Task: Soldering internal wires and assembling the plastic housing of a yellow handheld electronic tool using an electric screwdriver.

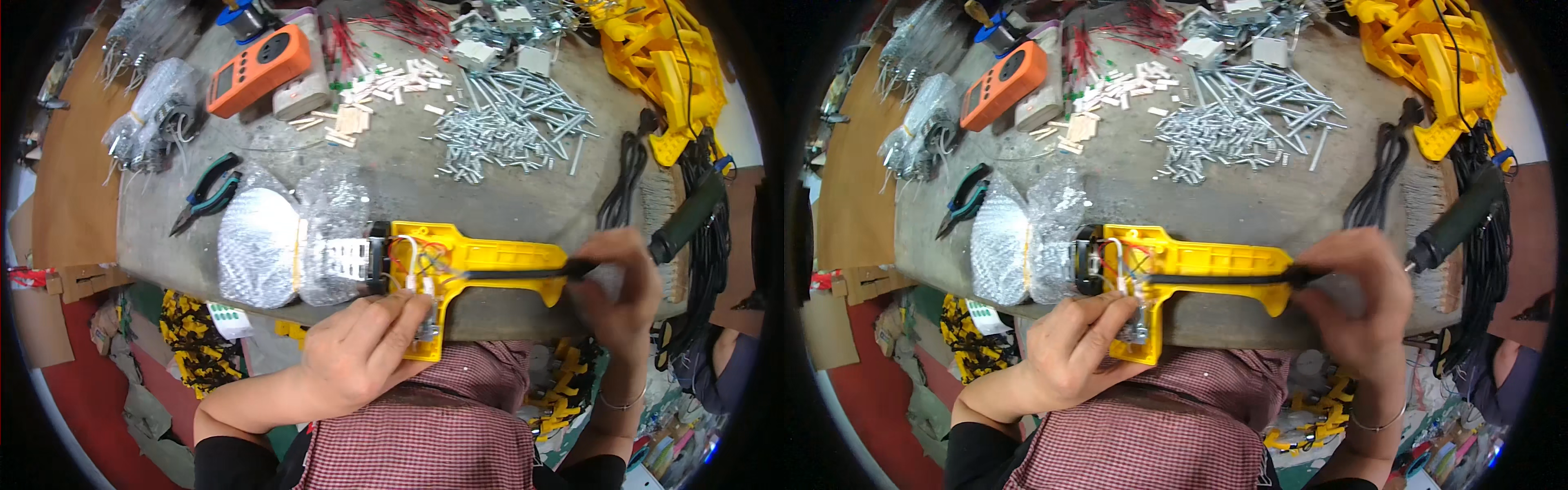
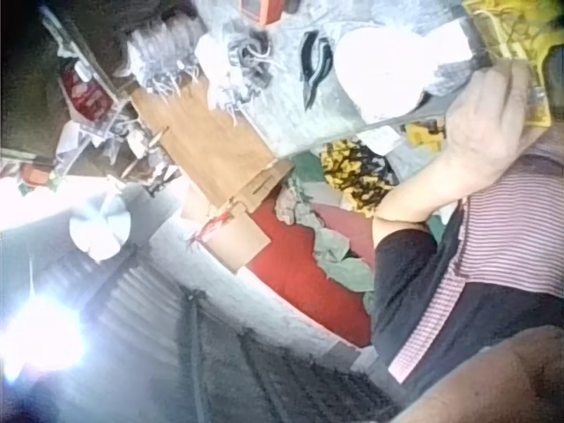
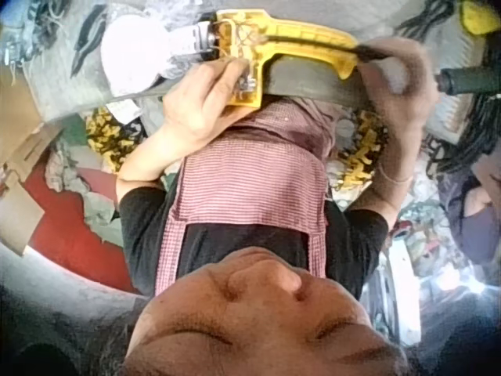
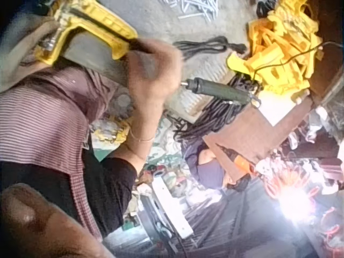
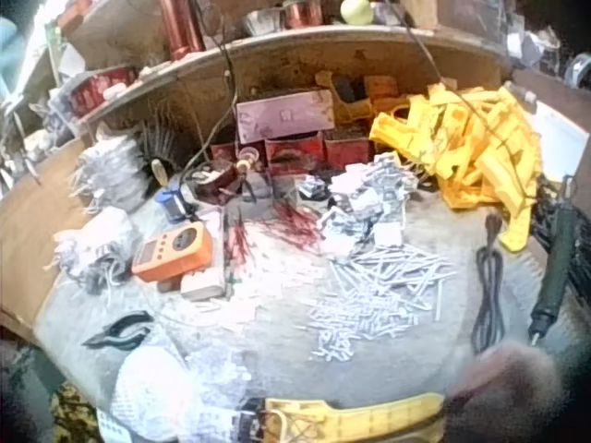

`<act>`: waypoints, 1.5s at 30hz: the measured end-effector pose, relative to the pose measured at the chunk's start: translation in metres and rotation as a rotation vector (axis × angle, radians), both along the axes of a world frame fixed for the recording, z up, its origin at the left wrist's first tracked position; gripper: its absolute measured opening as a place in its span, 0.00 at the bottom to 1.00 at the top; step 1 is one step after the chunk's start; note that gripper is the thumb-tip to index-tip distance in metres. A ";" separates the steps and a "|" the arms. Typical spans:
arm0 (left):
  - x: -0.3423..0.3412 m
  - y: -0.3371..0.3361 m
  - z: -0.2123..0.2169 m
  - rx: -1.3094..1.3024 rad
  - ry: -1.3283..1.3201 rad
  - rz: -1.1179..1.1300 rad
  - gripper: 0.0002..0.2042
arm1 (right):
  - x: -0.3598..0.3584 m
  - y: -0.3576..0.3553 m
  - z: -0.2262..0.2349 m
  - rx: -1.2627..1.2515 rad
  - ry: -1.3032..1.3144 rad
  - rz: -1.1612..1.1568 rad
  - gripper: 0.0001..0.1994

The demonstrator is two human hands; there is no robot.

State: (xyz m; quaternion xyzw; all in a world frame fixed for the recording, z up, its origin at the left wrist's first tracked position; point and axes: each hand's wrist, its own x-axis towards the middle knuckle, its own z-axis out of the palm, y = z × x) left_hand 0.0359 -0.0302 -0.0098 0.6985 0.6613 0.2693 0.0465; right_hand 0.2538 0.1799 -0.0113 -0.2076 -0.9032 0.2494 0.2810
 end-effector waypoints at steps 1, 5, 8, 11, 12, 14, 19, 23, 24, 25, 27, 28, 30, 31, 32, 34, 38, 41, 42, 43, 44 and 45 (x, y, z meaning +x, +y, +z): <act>0.000 -0.002 0.001 0.006 -0.014 0.000 0.31 | 0.002 -0.003 0.002 -0.075 -0.011 0.101 0.16; -0.003 -0.004 0.001 -0.034 0.009 0.020 0.30 | 0.009 0.005 0.000 -0.135 -0.108 0.101 0.14; -0.005 -0.005 0.004 -0.058 -0.013 0.009 0.31 | 0.005 0.013 0.012 -0.121 -0.174 0.177 0.13; -0.005 -0.006 0.002 -0.065 -0.012 0.014 0.31 | 0.005 0.017 0.016 -0.138 -0.220 0.230 0.14; -0.005 -0.006 0.001 -0.060 -0.016 0.017 0.30 | 0.005 0.015 0.013 -0.136 -0.231 0.207 0.14; -0.005 -0.006 0.001 -0.055 -0.003 0.007 0.32 | 0.007 0.010 0.005 -0.133 -0.243 0.197 0.14; -0.004 -0.007 0.001 -0.034 0.117 -0.033 0.33 | 0.006 0.002 0.019 0.082 -0.290 0.104 0.17; 0.001 -0.007 -0.004 0.054 0.229 0.010 0.24 | -0.027 -0.019 0.035 0.064 -0.209 0.076 0.18; 0.002 -0.005 -0.004 0.068 0.232 0.020 0.23 | -0.039 -0.026 0.033 0.063 -0.197 0.074 0.18; 0.002 -0.003 -0.004 0.082 0.234 0.030 0.22 | -0.053 -0.032 0.030 0.026 -0.235 0.158 0.17; 0.005 -0.003 -0.002 0.075 0.246 0.042 0.20 | -0.068 -0.033 0.024 -0.010 -0.271 0.250 0.16; 0.007 -0.004 -0.002 0.086 0.294 0.033 0.19 | -0.073 -0.032 0.021 -0.050 -0.274 0.311 0.14; 0.009 -0.005 0.000 0.091 0.366 0.026 0.15 | -0.080 -0.034 0.016 -0.087 -0.279 0.380 0.12; 0.011 -0.006 0.001 0.090 0.366 0.033 0.15 | -0.083 -0.036 0.013 -0.110 -0.193 0.361 0.13; 0.013 -0.004 0.002 0.052 0.404 0.045 0.15 | -0.084 -0.037 0.010 -0.129 -0.108 0.337 0.13; 0.016 -0.001 0.001 -0.004 0.487 0.057 0.16 | -0.083 -0.038 -0.003 -0.066 -0.076 0.340 0.13; 0.020 -0.001 0.003 -0.058 0.514 0.061 0.16 | -0.090 -0.050 -0.006 0.170 -0.080 0.290 0.11; 0.017 -0.001 0.005 -0.034 0.564 0.049 0.16 | -0.102 -0.054 0.016 0.174 -0.370 0.321 0.18; 0.018 0.000 0.009 -0.061 0.567 0.047 0.16 | -0.105 -0.054 0.018 0.172 -0.371 0.313 0.18; 0.019 0.000 0.011 -0.088 0.570 0.046 0.16 | -0.106 -0.055 0.020 0.179 -0.414 0.329 0.16; 0.019 0.000 0.011 -0.087 0.574 0.045 0.16 | -0.108 -0.055 0.021 0.189 -0.453 0.351 0.15; 0.020 0.001 0.010 -0.093 0.569 0.040 0.15 | -0.108 -0.053 0.021 0.190 -0.449 0.348 0.15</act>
